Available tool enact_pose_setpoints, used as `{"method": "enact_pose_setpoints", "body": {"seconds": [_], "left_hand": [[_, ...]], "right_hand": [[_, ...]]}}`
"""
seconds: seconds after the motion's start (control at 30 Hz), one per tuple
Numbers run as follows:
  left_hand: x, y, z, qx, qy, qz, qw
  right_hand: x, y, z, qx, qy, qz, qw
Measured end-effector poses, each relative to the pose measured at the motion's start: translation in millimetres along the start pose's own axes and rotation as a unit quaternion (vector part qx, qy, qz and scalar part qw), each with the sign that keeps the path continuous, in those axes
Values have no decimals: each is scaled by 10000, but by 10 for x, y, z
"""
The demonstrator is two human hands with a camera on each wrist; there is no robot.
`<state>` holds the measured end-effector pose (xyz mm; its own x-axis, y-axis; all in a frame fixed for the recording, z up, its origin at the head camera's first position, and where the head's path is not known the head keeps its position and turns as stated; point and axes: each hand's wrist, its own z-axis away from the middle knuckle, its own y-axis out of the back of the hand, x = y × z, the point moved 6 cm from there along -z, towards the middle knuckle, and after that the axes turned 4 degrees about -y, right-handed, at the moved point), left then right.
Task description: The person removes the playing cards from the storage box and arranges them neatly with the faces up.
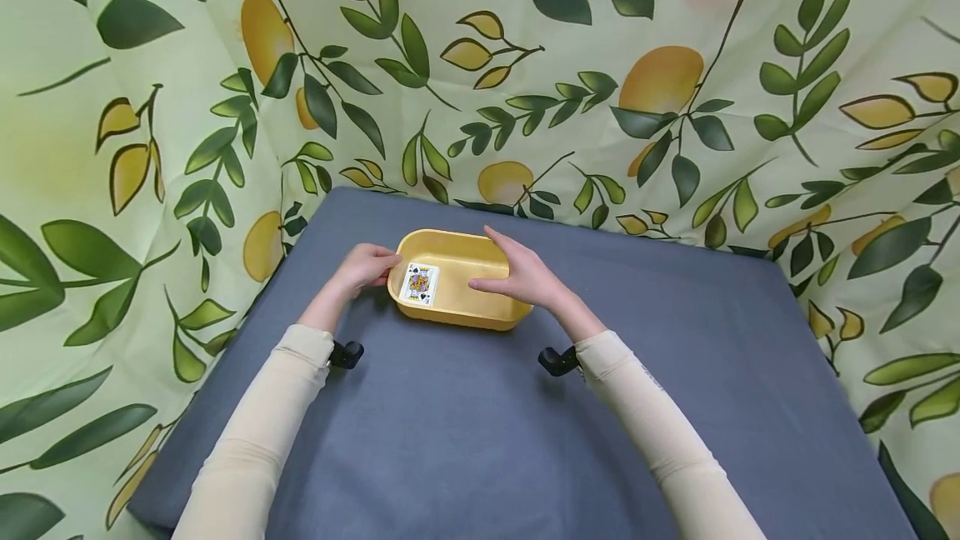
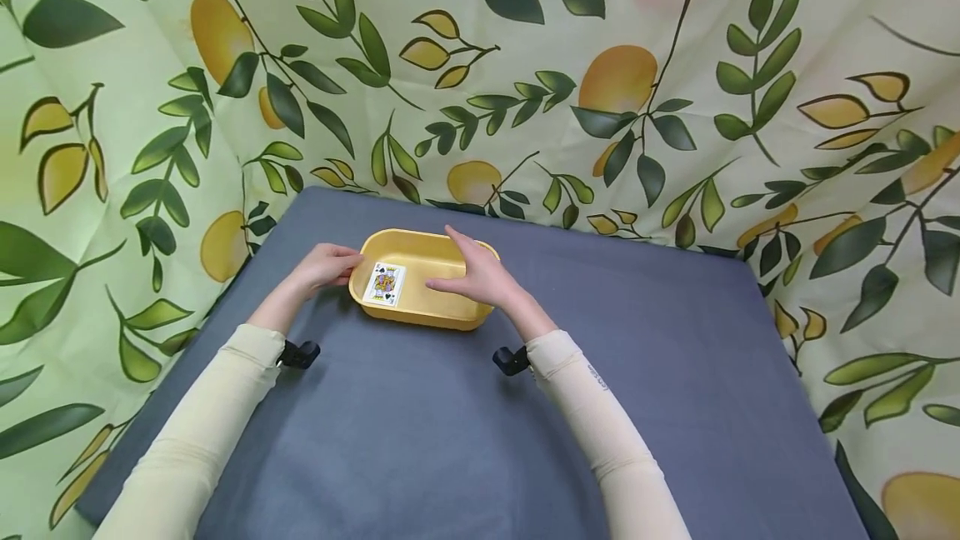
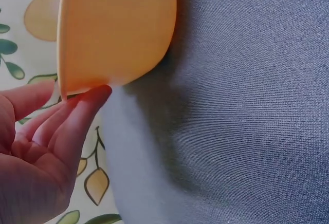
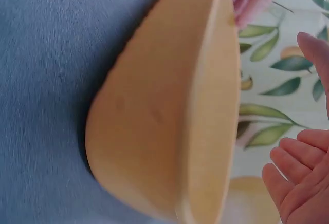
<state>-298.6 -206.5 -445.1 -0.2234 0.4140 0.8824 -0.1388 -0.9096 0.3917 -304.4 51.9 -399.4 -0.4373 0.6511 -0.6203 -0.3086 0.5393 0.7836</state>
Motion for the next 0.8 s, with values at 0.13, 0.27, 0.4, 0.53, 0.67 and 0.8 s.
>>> {"method": "enact_pose_setpoints", "body": {"seconds": [0.13,0.27,0.4,0.53,0.67,0.8], "left_hand": [[-6,16,-22,143,61,98,9998],[-46,27,-25,250,218,258,9991],[-81,25,-28,346,355,366,9981],[-113,23,-34,417,469,488,9968],[-124,28,-31,476,547,562,9958],[-111,27,-21,515,580,568,9954]], "right_hand": [[-77,-176,-139,-153,93,3,9998],[-132,-390,-266,-386,11,86,9992],[-174,-580,-380,-538,23,211,9983],[-171,-743,-486,-649,43,219,9976],[-143,-879,-576,-785,24,303,9964],[-129,-973,-630,-935,20,380,9949]]}}
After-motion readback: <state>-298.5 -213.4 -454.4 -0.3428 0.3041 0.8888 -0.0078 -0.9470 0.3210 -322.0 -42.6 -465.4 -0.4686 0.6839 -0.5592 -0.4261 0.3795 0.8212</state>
